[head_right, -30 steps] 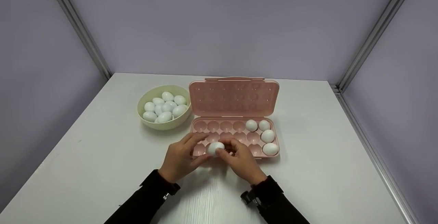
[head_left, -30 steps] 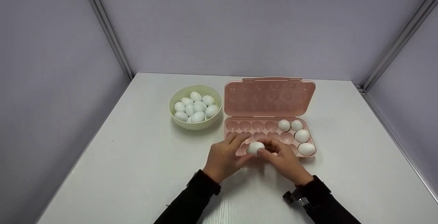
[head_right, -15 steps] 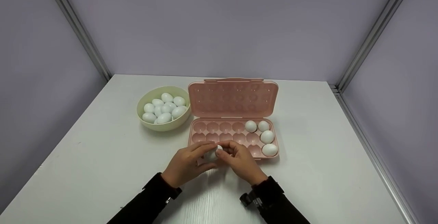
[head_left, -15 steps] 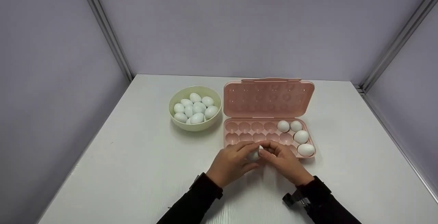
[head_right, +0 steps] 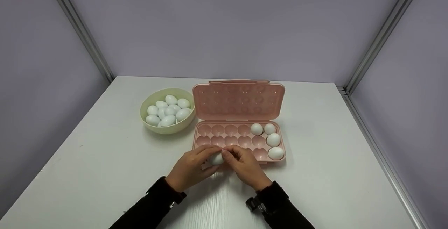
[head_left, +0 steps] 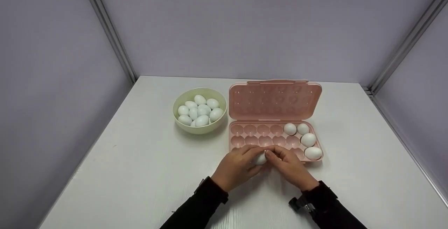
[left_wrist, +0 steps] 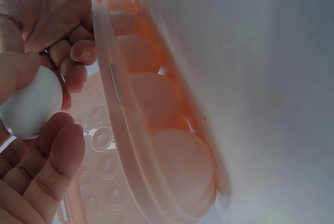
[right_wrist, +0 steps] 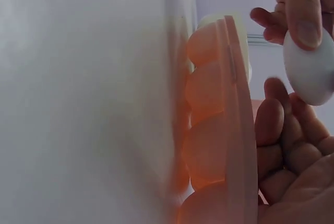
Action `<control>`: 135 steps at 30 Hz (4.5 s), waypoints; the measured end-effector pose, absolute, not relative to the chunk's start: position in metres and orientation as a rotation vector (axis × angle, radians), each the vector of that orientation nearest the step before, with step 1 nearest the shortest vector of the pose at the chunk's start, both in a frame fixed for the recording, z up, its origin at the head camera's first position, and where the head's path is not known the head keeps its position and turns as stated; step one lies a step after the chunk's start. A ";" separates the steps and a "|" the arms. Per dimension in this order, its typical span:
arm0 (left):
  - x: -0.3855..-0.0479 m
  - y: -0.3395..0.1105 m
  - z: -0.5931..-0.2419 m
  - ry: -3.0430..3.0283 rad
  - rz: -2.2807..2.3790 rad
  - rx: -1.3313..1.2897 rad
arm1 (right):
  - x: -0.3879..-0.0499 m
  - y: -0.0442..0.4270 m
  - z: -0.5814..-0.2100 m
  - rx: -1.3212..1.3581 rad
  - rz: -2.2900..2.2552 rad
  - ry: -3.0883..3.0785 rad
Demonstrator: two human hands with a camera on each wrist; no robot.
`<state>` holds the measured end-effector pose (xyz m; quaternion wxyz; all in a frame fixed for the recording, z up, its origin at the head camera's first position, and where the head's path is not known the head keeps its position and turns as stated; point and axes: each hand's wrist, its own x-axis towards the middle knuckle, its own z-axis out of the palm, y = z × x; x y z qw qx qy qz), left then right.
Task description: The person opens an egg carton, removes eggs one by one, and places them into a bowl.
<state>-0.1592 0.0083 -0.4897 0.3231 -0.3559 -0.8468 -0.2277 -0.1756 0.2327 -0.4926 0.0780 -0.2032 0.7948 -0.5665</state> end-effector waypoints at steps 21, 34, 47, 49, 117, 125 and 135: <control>-0.159 0.007 -0.490 -2.263 -0.603 -0.938 | -0.176 0.233 -0.493 -0.591 -1.611 2.462; -0.163 0.004 -0.490 -2.233 -0.671 -0.930 | -0.177 0.233 -0.495 -0.653 -1.598 2.476; -0.168 -0.003 -0.487 -2.213 -0.726 -0.877 | -0.176 0.232 -0.497 -0.700 -1.617 2.479; -0.169 -0.006 -0.485 -2.214 -0.731 -0.849 | -0.177 0.232 -0.498 -0.715 -1.605 2.492; -0.158 0.013 -0.456 -2.132 -0.576 -0.791 | -0.175 0.229 -0.495 -0.767 -1.545 2.501; -0.149 0.011 -0.482 -2.308 -0.487 -0.726 | -0.172 0.226 -0.492 -0.784 -1.554 2.493; -0.152 0.013 -0.481 -2.339 -0.470 -0.732 | -0.197 0.258 -0.453 -0.651 -1.243 3.076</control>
